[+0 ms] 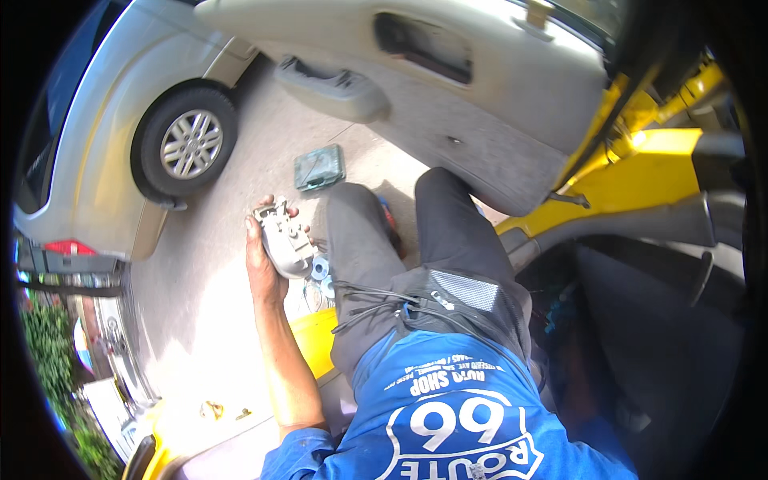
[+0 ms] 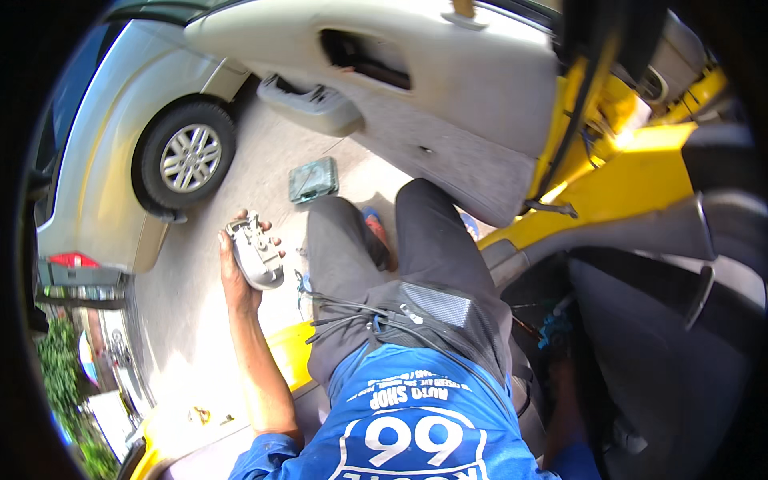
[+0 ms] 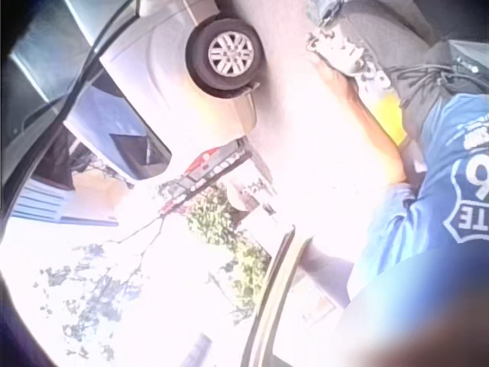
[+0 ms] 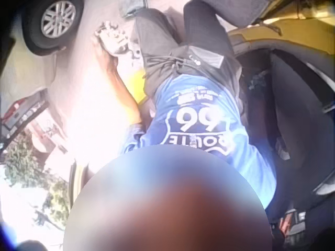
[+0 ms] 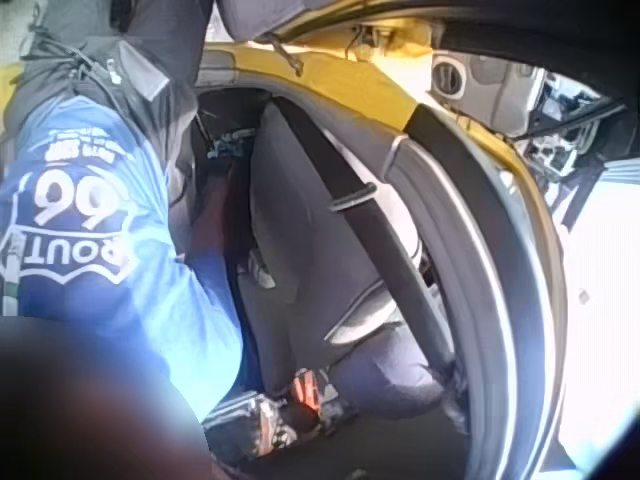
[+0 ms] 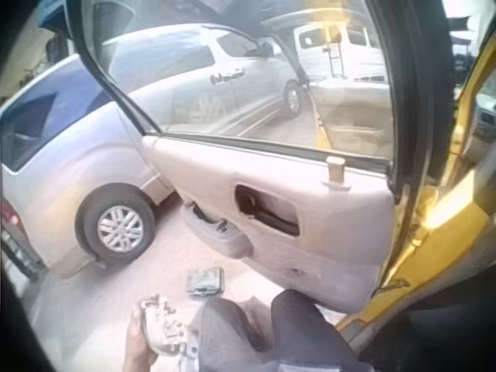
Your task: The person removes the interior door panel of a yellow car and installs a new door handle. They use a screwdriver to remove screws, detach the old handle, and secure the new handle in place.
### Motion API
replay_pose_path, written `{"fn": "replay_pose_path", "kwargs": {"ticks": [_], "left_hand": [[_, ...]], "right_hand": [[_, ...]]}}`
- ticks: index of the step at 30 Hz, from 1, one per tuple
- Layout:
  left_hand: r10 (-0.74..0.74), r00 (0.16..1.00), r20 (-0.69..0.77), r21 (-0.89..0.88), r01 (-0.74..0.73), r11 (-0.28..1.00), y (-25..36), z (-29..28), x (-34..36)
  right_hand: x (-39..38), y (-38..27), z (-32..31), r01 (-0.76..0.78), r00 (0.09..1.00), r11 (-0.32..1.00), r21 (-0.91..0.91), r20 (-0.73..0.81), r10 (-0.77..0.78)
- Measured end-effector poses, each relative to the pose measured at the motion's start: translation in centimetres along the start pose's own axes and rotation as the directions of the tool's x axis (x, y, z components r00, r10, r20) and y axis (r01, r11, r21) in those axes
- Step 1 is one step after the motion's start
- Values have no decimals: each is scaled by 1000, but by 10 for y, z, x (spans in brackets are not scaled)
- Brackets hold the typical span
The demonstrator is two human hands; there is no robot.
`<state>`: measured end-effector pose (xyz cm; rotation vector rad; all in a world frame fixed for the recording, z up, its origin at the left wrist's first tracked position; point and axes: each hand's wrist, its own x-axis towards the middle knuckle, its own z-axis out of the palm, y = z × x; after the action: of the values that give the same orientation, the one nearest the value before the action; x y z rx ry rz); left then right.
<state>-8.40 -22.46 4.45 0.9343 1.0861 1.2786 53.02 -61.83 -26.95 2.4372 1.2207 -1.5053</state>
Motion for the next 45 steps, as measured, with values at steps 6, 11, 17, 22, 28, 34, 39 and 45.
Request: {"fn": "replay_pose_path", "kwargs": {"ticks": [6, 11, 17, 22, 28, 34, 39, 45], "left_hand": [[228, 775, -589, -71, -331, 941, 7, -101, 32], [49, 625, -779, -222, -349, 911, -25, -158, 59], [26, 656, -754, -58, -105, 993, -49, -188, 58], [18, 836, -548, -52, -56, 997, -78, -171, 70], [-249, 887, -390, -130, 215, 968, -156, -140, 90], [-515, 734, -444, -17, 567, 823, -259, -133, 63], [-682, 618, -392, 55, 755, 653, -288, -160, 37], [-707, 606, -365, 60, 773, 631, -280, -177, 40]], "right_hand": [[15, -88, -53, 127, 983, 990, -68, 146, -116], [49, -157, -109, 354, 913, 935, -35, 229, -337], [58, -163, -119, 454, 890, 876, -165, 135, -436], [-52, -151, -103, 143, 990, 987, -77, -3, -144], [-273, -69, -17, -306, 621, 947, 99, -734, 277], [-435, -22, 189, -680, 66, 683, 268, -905, 421], [-418, -135, 316, -579, 142, 429, 694, -432, 891], [-335, -212, 325, -430, 891, 497, 754, 264, 370]]}}
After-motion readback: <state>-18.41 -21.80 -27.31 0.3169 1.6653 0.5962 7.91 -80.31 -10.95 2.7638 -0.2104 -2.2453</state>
